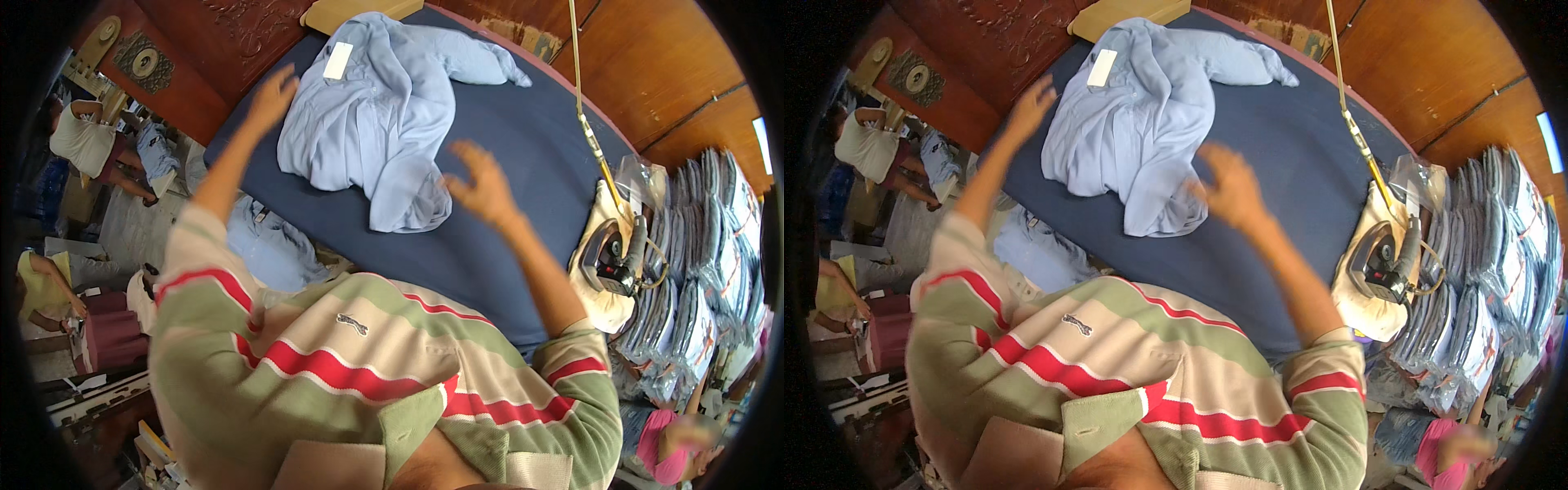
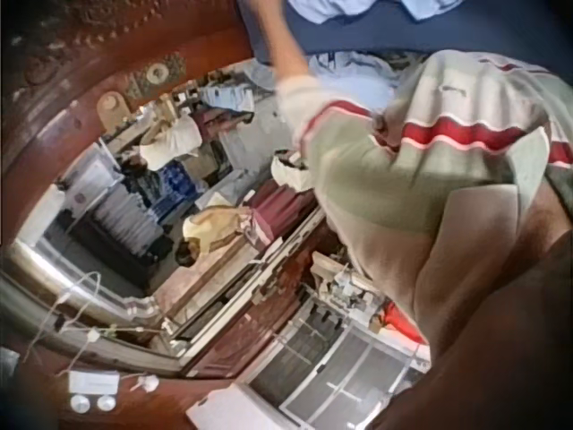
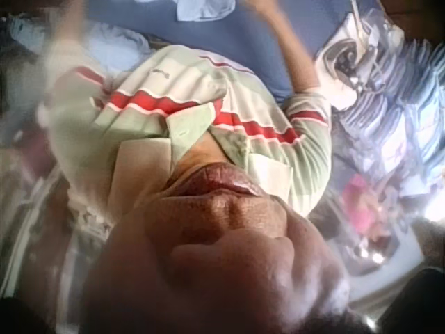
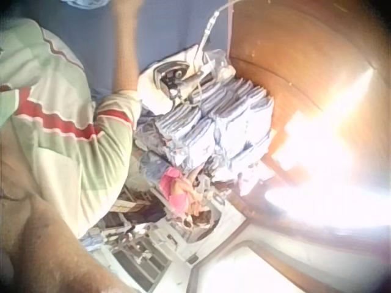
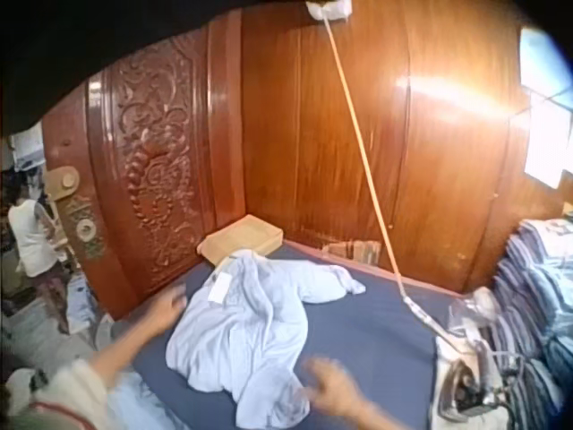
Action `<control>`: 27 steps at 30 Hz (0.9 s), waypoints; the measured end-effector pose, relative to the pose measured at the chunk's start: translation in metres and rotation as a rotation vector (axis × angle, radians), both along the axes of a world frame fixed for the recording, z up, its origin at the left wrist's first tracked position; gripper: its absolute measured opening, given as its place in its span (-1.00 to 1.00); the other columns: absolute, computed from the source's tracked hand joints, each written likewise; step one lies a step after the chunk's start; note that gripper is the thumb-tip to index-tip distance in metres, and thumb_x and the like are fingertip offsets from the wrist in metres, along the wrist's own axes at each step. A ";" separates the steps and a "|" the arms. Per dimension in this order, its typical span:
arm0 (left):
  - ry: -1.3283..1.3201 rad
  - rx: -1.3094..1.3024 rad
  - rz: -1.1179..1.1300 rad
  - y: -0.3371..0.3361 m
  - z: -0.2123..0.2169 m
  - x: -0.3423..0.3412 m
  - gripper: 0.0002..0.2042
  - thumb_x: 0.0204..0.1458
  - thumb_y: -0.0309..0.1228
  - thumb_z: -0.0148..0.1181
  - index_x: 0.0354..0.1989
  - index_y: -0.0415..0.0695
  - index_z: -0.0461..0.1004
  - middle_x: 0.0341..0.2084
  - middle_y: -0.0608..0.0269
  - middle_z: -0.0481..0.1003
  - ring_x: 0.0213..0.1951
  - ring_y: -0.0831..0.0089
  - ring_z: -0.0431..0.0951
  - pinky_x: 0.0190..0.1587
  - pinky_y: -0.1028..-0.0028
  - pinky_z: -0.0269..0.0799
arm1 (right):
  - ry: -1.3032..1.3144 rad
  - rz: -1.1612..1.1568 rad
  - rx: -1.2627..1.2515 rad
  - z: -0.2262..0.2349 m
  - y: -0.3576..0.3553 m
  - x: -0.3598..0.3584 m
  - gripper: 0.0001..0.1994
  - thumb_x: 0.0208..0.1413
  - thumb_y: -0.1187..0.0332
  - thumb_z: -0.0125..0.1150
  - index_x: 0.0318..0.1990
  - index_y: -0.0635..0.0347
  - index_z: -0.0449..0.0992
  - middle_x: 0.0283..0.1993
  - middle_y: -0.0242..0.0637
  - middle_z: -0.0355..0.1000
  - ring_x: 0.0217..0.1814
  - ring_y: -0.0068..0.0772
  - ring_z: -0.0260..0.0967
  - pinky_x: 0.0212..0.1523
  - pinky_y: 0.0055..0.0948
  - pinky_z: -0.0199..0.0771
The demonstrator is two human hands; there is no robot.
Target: The person irons a light blue shirt on a padded board using a steam iron, turning the garment over and smoothing different sections by hand.
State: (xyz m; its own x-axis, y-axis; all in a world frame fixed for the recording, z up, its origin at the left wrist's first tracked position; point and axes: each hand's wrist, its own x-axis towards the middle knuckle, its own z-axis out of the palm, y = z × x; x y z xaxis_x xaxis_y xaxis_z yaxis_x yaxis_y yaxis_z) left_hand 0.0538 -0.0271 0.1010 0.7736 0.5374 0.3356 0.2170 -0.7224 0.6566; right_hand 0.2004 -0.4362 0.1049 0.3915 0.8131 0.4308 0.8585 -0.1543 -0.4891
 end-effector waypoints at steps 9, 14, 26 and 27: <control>-0.029 -0.166 0.453 -0.061 -0.118 -0.081 -0.66 0.08 -0.28 -0.02 -0.12 -0.33 0.35 -0.29 -0.11 0.45 -0.13 0.11 0.44 -0.08 0.33 0.31 | 1.423 -0.122 0.411 -0.070 0.014 -0.004 -0.72 0.07 0.13 0.09 -0.16 0.09 0.39 -0.21 -0.33 0.38 -0.18 -0.42 0.33 -0.13 -0.40 0.33; -0.495 -0.698 0.445 0.006 -0.015 -0.076 -0.62 0.06 -0.25 0.01 -0.06 -0.29 0.38 -0.21 0.13 0.44 -0.21 0.42 0.41 -0.09 0.45 0.27 | 1.341 -0.269 0.906 0.009 -0.035 0.052 -0.56 0.15 0.15 -0.09 0.06 0.28 0.24 0.08 -0.16 0.24 0.12 -0.20 0.21 0.15 -0.23 0.19; -0.124 0.281 0.029 -0.019 -0.057 -0.014 -0.57 -0.08 -0.32 0.14 0.01 -0.12 0.32 -0.12 0.02 0.42 -0.05 0.11 0.40 -0.02 0.28 0.30 | 1.405 -0.769 0.504 -0.081 -0.068 0.054 -0.76 0.00 0.45 0.03 -0.14 0.16 0.26 -0.22 -0.27 0.34 -0.26 -0.36 0.35 -0.29 -0.40 0.45; -0.067 0.212 -0.205 -0.079 -0.056 -0.022 -0.58 -0.14 -0.35 0.18 -0.03 -0.10 0.36 -0.14 0.04 0.43 -0.06 0.13 0.40 -0.02 0.29 0.30 | 1.294 -0.833 0.393 -0.090 -0.079 0.058 -0.77 -0.01 0.45 0.06 -0.16 0.15 0.27 -0.23 -0.28 0.34 -0.28 -0.39 0.34 -0.33 -0.41 0.44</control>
